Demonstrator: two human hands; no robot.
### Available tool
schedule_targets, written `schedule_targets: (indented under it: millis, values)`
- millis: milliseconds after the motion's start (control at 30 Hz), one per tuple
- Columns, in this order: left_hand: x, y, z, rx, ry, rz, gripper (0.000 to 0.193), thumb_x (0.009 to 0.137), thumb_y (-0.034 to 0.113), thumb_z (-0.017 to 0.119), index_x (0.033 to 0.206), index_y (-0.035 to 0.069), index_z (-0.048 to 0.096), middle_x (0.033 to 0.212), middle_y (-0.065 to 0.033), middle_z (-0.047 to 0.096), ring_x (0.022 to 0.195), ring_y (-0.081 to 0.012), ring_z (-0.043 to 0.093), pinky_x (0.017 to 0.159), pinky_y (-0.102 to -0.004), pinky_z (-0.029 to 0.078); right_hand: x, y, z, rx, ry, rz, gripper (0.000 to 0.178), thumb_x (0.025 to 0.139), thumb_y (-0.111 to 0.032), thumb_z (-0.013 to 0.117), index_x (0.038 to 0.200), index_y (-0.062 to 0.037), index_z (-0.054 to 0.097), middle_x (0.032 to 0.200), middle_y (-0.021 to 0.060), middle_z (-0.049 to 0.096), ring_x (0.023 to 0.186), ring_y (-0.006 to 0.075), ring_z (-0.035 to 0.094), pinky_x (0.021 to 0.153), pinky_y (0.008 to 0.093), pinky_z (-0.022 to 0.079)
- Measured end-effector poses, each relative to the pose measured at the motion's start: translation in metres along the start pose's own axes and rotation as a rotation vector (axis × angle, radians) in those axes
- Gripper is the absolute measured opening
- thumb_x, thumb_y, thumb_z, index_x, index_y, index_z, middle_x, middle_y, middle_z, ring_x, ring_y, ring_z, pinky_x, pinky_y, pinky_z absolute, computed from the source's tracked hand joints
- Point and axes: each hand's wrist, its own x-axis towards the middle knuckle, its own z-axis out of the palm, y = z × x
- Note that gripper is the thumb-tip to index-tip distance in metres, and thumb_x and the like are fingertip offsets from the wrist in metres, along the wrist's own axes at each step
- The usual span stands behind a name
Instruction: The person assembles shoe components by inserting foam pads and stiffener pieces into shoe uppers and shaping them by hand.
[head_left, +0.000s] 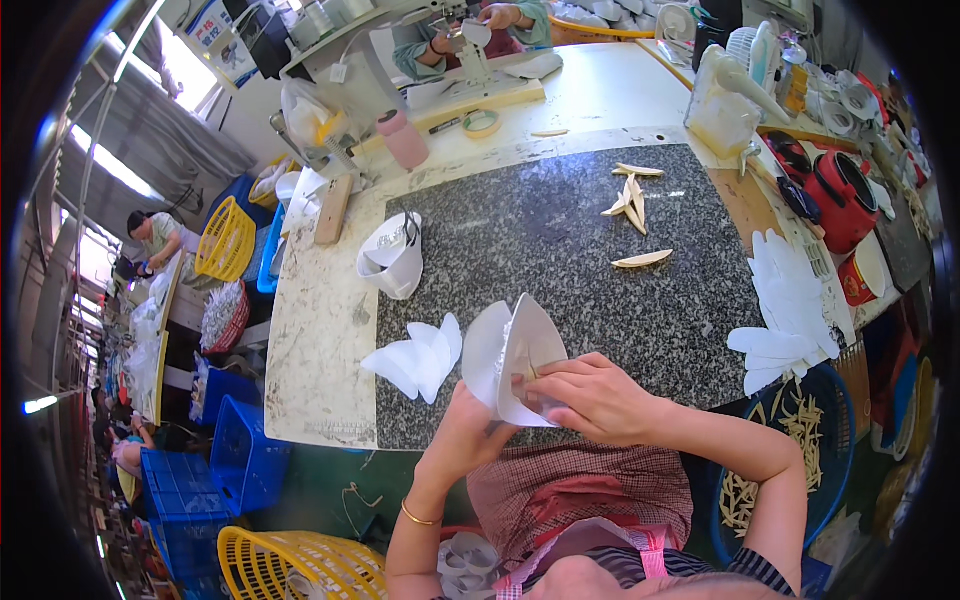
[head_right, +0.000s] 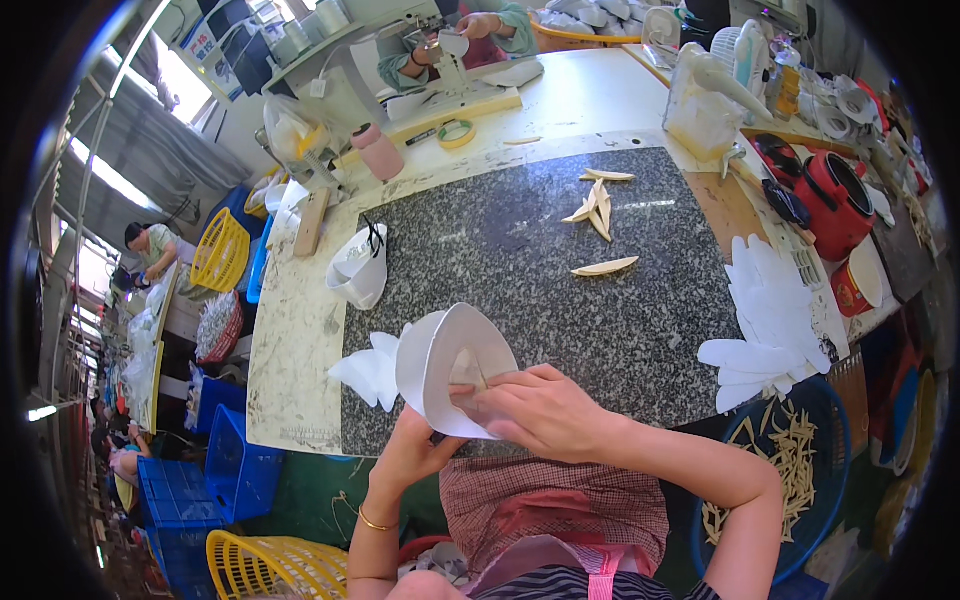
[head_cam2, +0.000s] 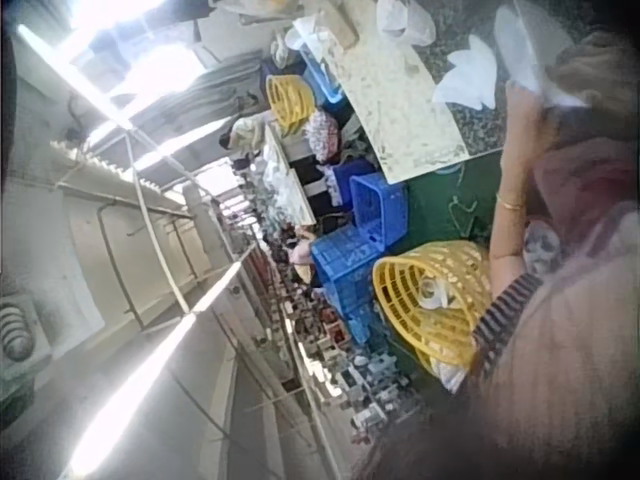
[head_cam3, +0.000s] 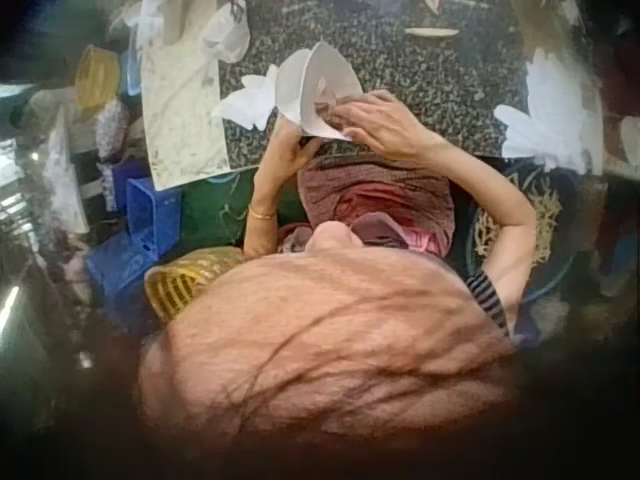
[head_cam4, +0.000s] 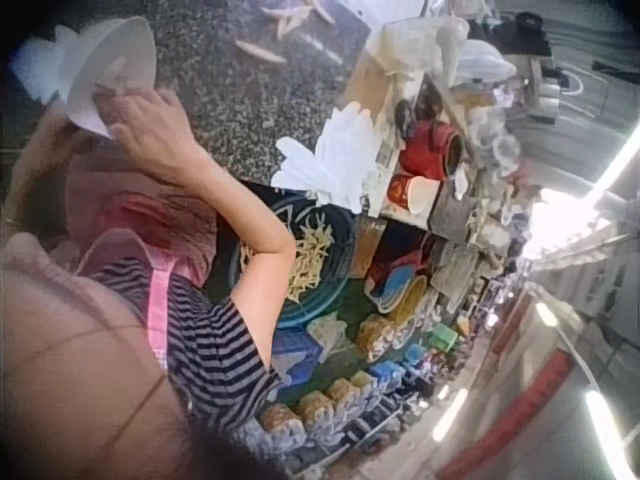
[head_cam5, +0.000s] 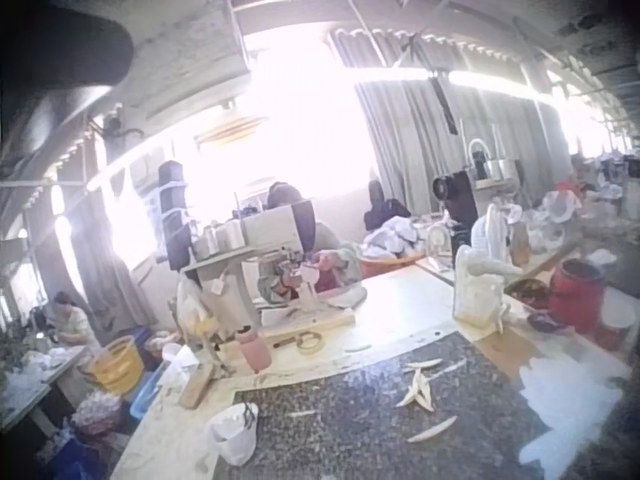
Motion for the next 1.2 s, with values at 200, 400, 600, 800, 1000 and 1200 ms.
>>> schedule_targets:
  millis: [200, 400, 600, 800, 1000, 1200]
  values:
    - [-0.041, -0.011, 0.028, 0.215, 0.196, 0.146, 0.032, 0.073, 0.011, 0.081, 0.105, 0.005, 0.076, 0.112, -0.0103, 0.074, 0.111, -0.0349, 0.067, 0.099, -0.0496, 0.048, -0.003, -0.001, -0.007, -0.195, -0.116, -0.137, 0.054, 0.103, -0.052, 0.049, 0.146, -0.0189, 0.054, 0.147, 0.0105, 0.054, 0.145, 0.0267, 0.042, 0.115, 0.0459, 0.033]
    - [-0.039, -0.001, 0.028, 0.213, 0.273, 0.108, 0.03, 0.072, 0.011, 0.08, 0.101, 0.011, 0.081, 0.103, -0.0055, 0.078, 0.098, -0.0318, 0.074, 0.088, -0.0452, 0.058, -0.004, 0.001, -0.009, -0.242, -0.127, -0.173, 0.059, 0.098, -0.059, 0.054, 0.143, -0.0203, 0.057, 0.147, 0.0095, 0.052, 0.145, 0.0276, 0.042, 0.115, 0.0459, 0.033]
    - [-0.046, -0.002, 0.028, 0.367, 0.265, 0.155, 0.03, 0.075, 0.014, 0.079, 0.104, 0.018, 0.081, 0.108, -0.0021, 0.078, 0.108, -0.0273, 0.072, 0.091, -0.0433, 0.053, -0.009, 0.002, -0.004, -0.329, -0.123, -0.216, 0.056, 0.094, -0.056, 0.062, 0.138, -0.0208, 0.06, 0.145, 0.0087, 0.053, 0.142, 0.0256, 0.044, 0.114, 0.049, 0.032]
    - [-0.041, 0.005, 0.023, 0.299, 0.205, 0.078, 0.027, 0.075, 0.016, 0.079, 0.102, 0.017, 0.08, 0.1, 0.0005, 0.077, 0.106, -0.024, 0.069, 0.089, -0.0391, 0.048, -0.015, 0.004, 0.012, -0.302, 0.067, -0.238, 0.045, 0.084, -0.032, 0.076, 0.126, -0.0185, 0.067, 0.132, 0.0009, 0.062, 0.135, 0.0177, 0.051, 0.107, 0.0497, 0.033]
    - [-0.042, 0.005, 0.018, 0.432, 0.245, 0.168, 0.028, 0.073, 0.02, 0.075, 0.1, 0.02, 0.081, 0.11, 0.0063, 0.077, 0.105, -0.0201, 0.063, 0.092, -0.0398, 0.046, -0.016, -0.008, 0.014, -0.537, 0.113, -0.364, 0.029, 0.083, -0.021, 0.071, 0.111, -0.0132, 0.073, 0.114, -0.0032, 0.065, 0.124, 0.0094, 0.057, 0.109, 0.0487, 0.03]
    - [-0.047, 0.006, 0.024, 0.122, 0.245, 0.009, 0.023, 0.08, 0.008, 0.079, 0.103, 0.009, 0.077, 0.113, -0.0081, 0.073, 0.118, -0.0278, 0.06, 0.1, -0.0435, 0.045, -0.003, -0.016, 0.028, -0.563, 0.253, -0.406, 0.025, 0.083, -0.017, 0.069, 0.108, -0.0133, 0.073, 0.097, -0.0008, 0.065, 0.108, 0.0118, 0.063, 0.111, 0.049, 0.029]
